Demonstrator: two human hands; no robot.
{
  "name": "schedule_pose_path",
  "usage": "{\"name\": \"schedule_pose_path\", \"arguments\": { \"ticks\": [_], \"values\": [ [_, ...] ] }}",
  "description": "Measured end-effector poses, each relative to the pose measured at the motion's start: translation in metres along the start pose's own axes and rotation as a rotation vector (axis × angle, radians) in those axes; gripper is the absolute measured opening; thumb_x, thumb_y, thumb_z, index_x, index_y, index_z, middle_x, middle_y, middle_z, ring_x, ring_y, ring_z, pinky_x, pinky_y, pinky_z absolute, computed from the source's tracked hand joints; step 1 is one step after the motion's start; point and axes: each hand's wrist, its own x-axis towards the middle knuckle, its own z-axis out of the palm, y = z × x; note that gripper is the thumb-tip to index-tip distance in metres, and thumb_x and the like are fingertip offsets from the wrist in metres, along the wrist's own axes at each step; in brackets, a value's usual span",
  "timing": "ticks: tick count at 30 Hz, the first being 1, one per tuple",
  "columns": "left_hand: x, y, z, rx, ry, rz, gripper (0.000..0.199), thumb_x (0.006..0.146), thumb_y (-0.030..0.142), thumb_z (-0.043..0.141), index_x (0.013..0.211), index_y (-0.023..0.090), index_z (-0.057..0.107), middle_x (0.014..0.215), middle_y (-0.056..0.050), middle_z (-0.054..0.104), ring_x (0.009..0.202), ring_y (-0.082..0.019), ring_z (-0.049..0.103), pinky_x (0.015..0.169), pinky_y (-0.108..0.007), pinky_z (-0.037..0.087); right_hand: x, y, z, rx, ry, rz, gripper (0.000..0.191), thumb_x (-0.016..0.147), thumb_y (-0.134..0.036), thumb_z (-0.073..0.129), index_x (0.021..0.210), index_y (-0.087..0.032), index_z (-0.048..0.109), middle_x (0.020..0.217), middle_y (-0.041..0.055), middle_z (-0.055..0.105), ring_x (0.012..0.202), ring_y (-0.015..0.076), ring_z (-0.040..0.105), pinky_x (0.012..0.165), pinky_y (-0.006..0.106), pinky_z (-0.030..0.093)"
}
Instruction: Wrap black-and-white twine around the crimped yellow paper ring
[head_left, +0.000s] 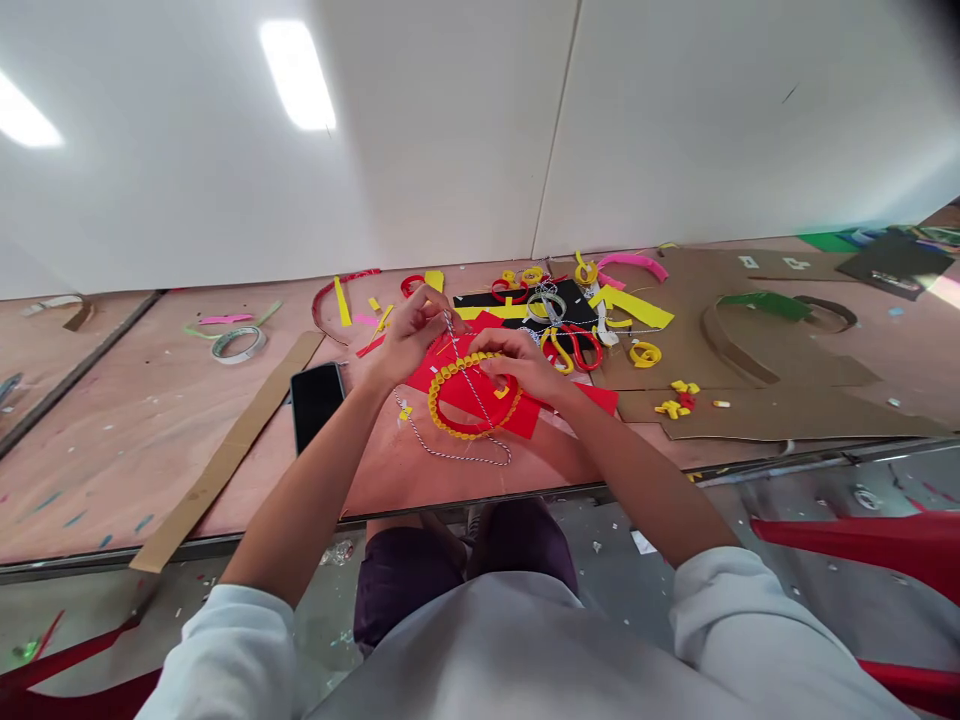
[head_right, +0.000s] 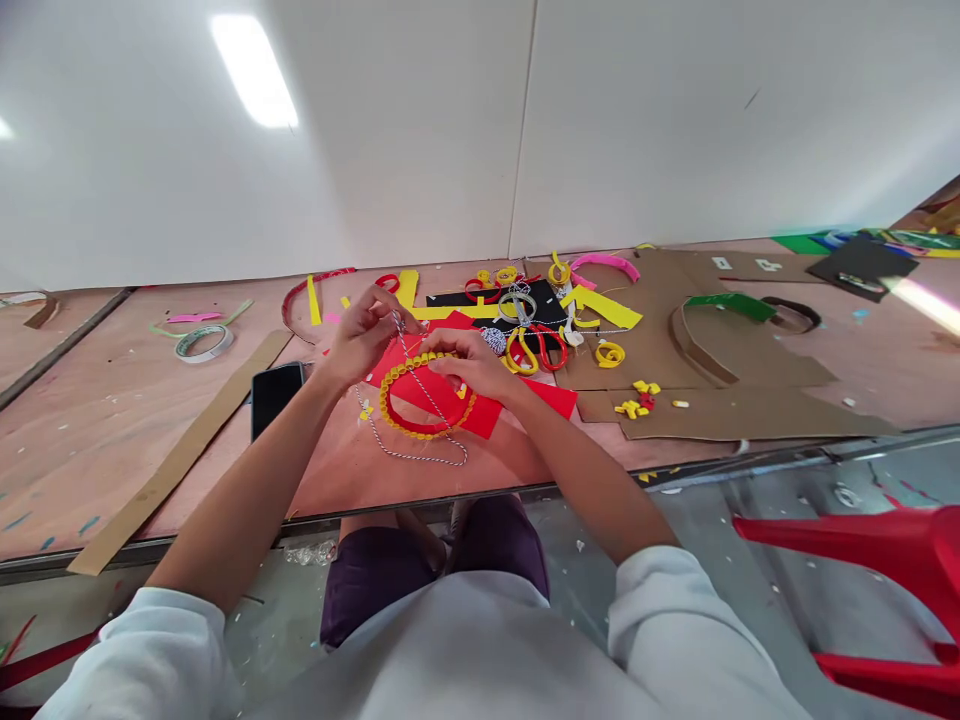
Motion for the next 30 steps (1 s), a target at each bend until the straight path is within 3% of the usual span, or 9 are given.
{"name": "schedule_pose_path", "arguments": {
  "ticks": [3,6,9,16,22,30],
  "values": [
    [0.005,-0.002,-0.003,0.301,0.041,0.139,0.010,0.100,0.028,0.054,0.093,0.022,0.054,0.086,-0.004,0.065,0.080,-0.017,0.062,0.074,-0.033,0.051,-0.001,0.000,-0.001,0.018,-0.036,0.051,0.017,0.081,-0.029,0.067,0.094,-0.019,0.067,0.059,-0.0079,0.055,0.043,0.0072,0.047,0.045,0.022,0.031],
    [0.010,0.002,-0.013,0.657,0.003,0.317,0.012,0.099,0.019,0.049,0.090,0.022,0.057,0.091,-0.006,0.063,0.083,-0.018,0.056,0.074,-0.033,0.046,-0.002,-0.002,0.000,0.009,-0.081,0.072,0.015,0.083,-0.028,0.065,0.094,-0.018,0.067,0.056,-0.0082,0.053,0.042,0.0074,0.049,0.043,0.021,0.031],
    [0.014,0.010,-0.021,0.791,-0.057,0.387,0.019,0.099,0.014,0.043,0.093,0.022,0.059,0.094,-0.007,0.065,0.082,-0.018,0.056,0.071,-0.032,0.043,-0.001,-0.004,0.001,0.008,-0.098,0.069,0.015,0.083,-0.027,0.064,0.094,-0.017,0.067,0.057,-0.0077,0.054,0.043,0.0068,0.048,0.044,0.021,0.032],
    [0.018,0.010,-0.021,0.578,0.022,0.214,0.011,0.089,0.013,0.050,0.088,0.021,0.057,0.094,-0.006,0.066,0.085,-0.017,0.060,0.072,-0.029,0.047,-0.001,0.000,-0.001,0.023,-0.056,0.049,0.016,0.080,-0.027,0.069,0.093,-0.019,0.067,0.064,-0.0071,0.057,0.044,0.0065,0.049,0.043,0.021,0.032],
    [0.017,-0.009,-0.025,0.616,0.021,0.066,0.008,0.082,0.016,0.051,0.078,0.020,0.057,0.076,-0.002,0.065,0.070,-0.015,0.057,0.067,-0.029,0.043,0.000,-0.001,-0.002,0.004,-0.077,0.049,0.017,0.080,-0.030,0.069,0.094,-0.019,0.068,0.068,-0.0058,0.059,0.046,0.0068,0.050,0.044,0.022,0.034],
    [0.015,-0.016,-0.029,0.371,0.028,-0.117,0.002,0.076,0.018,0.060,0.074,0.018,0.059,0.062,0.001,0.061,0.052,-0.011,0.056,0.051,-0.023,0.042,-0.001,-0.003,-0.003,-0.011,-0.103,0.039,0.017,0.081,-0.031,0.068,0.093,-0.019,0.069,0.072,-0.0041,0.061,0.049,0.0067,0.049,0.046,0.021,0.036]
  ]
}}
